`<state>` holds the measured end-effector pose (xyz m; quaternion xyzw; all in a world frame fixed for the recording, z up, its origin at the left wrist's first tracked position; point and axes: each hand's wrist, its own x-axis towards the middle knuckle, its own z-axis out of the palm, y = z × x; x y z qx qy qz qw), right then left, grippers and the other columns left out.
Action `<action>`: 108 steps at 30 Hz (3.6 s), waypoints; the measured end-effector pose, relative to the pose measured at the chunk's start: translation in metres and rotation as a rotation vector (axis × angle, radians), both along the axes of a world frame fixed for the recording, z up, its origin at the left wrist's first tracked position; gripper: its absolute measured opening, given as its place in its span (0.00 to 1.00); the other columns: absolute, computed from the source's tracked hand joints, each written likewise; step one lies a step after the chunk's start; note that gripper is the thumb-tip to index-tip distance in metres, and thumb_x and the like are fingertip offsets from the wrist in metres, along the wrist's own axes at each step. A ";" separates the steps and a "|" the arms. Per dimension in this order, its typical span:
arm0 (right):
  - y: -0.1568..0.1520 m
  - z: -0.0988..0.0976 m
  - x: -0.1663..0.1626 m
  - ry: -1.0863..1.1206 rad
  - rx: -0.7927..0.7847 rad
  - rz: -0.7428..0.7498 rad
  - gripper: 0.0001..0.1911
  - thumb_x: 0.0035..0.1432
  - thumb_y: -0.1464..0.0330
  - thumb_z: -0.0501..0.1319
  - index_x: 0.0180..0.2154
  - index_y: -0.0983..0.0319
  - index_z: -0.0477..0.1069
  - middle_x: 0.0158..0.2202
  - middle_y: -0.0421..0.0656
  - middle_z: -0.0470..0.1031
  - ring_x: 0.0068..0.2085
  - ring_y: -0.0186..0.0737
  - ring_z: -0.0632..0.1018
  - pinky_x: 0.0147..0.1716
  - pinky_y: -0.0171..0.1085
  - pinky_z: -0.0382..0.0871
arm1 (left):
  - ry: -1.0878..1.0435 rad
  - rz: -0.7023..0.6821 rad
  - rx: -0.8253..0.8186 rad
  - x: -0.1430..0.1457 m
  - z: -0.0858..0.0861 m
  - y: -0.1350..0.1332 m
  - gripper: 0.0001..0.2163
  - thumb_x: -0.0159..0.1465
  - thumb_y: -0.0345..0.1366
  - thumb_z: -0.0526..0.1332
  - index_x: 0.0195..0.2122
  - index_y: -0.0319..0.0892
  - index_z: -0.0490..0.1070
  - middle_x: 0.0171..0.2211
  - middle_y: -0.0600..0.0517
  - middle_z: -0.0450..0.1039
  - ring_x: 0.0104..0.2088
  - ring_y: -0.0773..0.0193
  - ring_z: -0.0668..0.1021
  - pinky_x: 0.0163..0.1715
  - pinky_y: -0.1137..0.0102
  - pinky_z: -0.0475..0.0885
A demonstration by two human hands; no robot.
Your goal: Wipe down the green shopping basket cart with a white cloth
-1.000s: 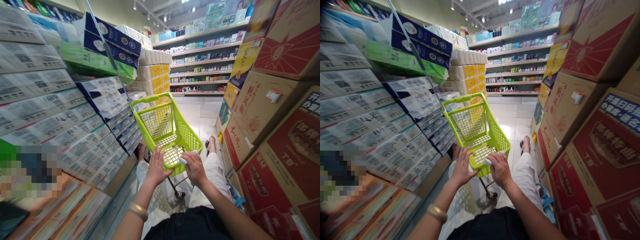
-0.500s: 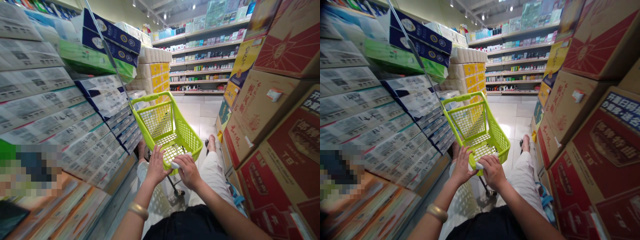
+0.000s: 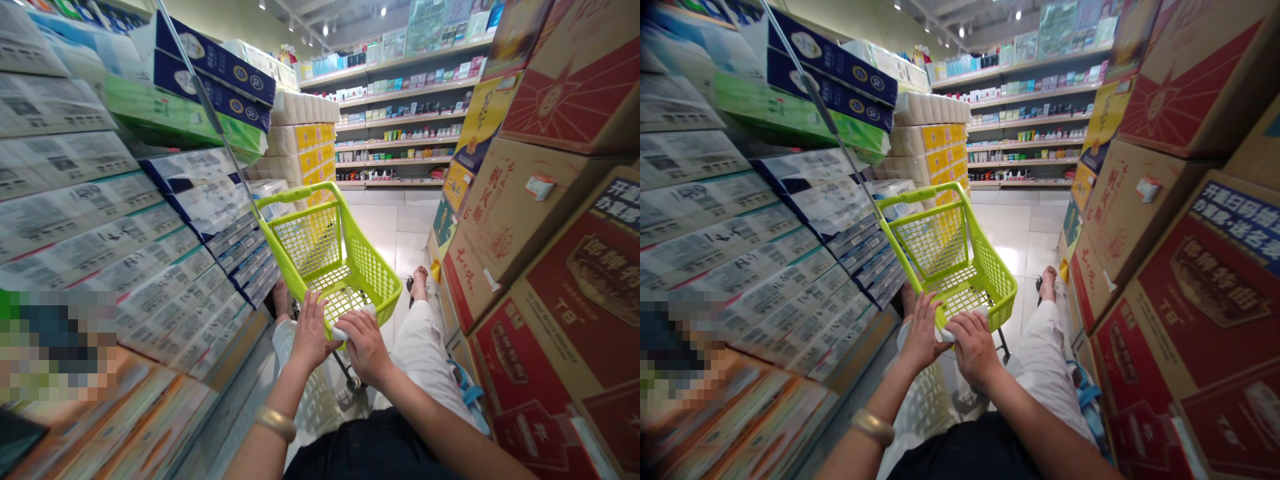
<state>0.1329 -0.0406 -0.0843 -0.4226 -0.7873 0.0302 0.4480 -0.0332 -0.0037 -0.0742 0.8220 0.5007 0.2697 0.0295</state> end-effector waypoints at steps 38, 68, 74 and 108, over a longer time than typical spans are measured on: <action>0.016 -0.013 0.030 0.082 0.034 -0.142 0.17 0.59 0.75 0.51 0.46 0.57 0.70 0.48 0.44 0.73 0.56 0.44 0.68 0.59 0.48 0.54 | -0.016 0.011 0.109 -0.002 -0.009 0.003 0.32 0.52 0.43 0.67 0.56 0.41 0.57 0.62 0.39 0.54 0.67 0.42 0.49 0.62 0.45 0.57; 0.006 -0.006 0.017 0.108 -0.030 -0.035 0.18 0.58 0.76 0.51 0.48 0.56 0.69 0.48 0.44 0.72 0.55 0.42 0.68 0.59 0.48 0.53 | 0.021 0.025 0.219 0.003 -0.017 0.006 0.30 0.56 0.46 0.63 0.55 0.38 0.57 0.61 0.37 0.55 0.67 0.42 0.50 0.60 0.46 0.60; 0.005 -0.005 0.019 0.099 -0.027 -0.054 0.18 0.57 0.76 0.52 0.47 0.56 0.69 0.48 0.43 0.72 0.55 0.43 0.69 0.59 0.48 0.55 | 0.009 0.016 0.184 0.003 -0.015 0.004 0.28 0.55 0.45 0.64 0.53 0.40 0.58 0.61 0.38 0.55 0.67 0.42 0.49 0.60 0.45 0.59; 0.035 -0.002 0.052 0.148 -0.025 -0.200 0.16 0.56 0.75 0.51 0.44 0.59 0.71 0.43 0.45 0.74 0.48 0.45 0.71 0.55 0.48 0.58 | -0.039 0.021 0.103 0.008 -0.006 -0.002 0.22 0.50 0.38 0.67 0.43 0.43 0.61 0.62 0.40 0.53 0.67 0.42 0.47 0.61 0.43 0.58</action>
